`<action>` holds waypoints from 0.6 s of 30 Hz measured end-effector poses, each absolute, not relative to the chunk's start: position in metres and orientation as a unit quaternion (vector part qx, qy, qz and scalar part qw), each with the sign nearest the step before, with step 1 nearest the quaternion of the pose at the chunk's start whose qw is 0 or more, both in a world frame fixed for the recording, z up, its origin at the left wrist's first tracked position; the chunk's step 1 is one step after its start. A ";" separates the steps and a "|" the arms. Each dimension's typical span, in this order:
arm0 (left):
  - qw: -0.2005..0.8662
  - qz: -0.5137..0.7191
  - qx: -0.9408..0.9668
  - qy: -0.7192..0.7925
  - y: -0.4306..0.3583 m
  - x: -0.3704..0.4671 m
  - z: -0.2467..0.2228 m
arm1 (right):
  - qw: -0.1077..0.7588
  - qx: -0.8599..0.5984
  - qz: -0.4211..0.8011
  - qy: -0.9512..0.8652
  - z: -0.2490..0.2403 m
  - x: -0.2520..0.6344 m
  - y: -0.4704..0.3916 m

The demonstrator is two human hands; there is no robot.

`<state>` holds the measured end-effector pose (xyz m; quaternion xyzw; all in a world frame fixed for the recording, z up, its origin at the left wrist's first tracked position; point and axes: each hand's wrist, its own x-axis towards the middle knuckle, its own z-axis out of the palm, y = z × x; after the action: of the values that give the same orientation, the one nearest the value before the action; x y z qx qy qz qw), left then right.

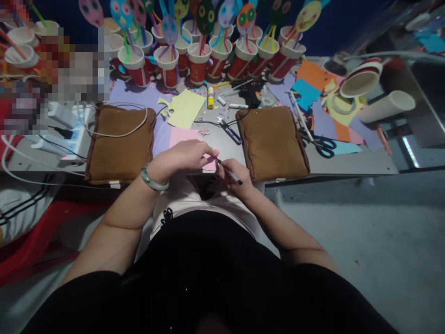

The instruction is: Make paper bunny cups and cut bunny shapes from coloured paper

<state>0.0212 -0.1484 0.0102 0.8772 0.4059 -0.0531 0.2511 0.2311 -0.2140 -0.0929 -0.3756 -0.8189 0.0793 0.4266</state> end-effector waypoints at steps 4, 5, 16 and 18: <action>0.259 -0.037 0.876 0.406 -0.148 0.021 0.008 | 0.425 -0.399 0.084 -0.808 -0.092 0.232 -0.213; 0.259 -0.035 0.876 0.406 -0.148 0.021 0.008 | 0.430 -0.400 0.088 -0.805 -0.092 0.232 -0.212; 0.281 -0.035 0.868 0.408 -0.147 0.020 0.009 | 0.545 -0.444 0.202 -0.682 -0.082 0.239 -0.202; 0.280 -0.042 0.865 0.415 -0.147 0.020 0.010 | 0.586 -0.458 0.206 -0.636 -0.072 0.264 -0.177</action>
<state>0.0200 -0.1472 0.0101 0.8648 0.4150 -0.0425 0.2795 0.2641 -0.1774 -0.0719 -0.4579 -0.6364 0.2057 0.5856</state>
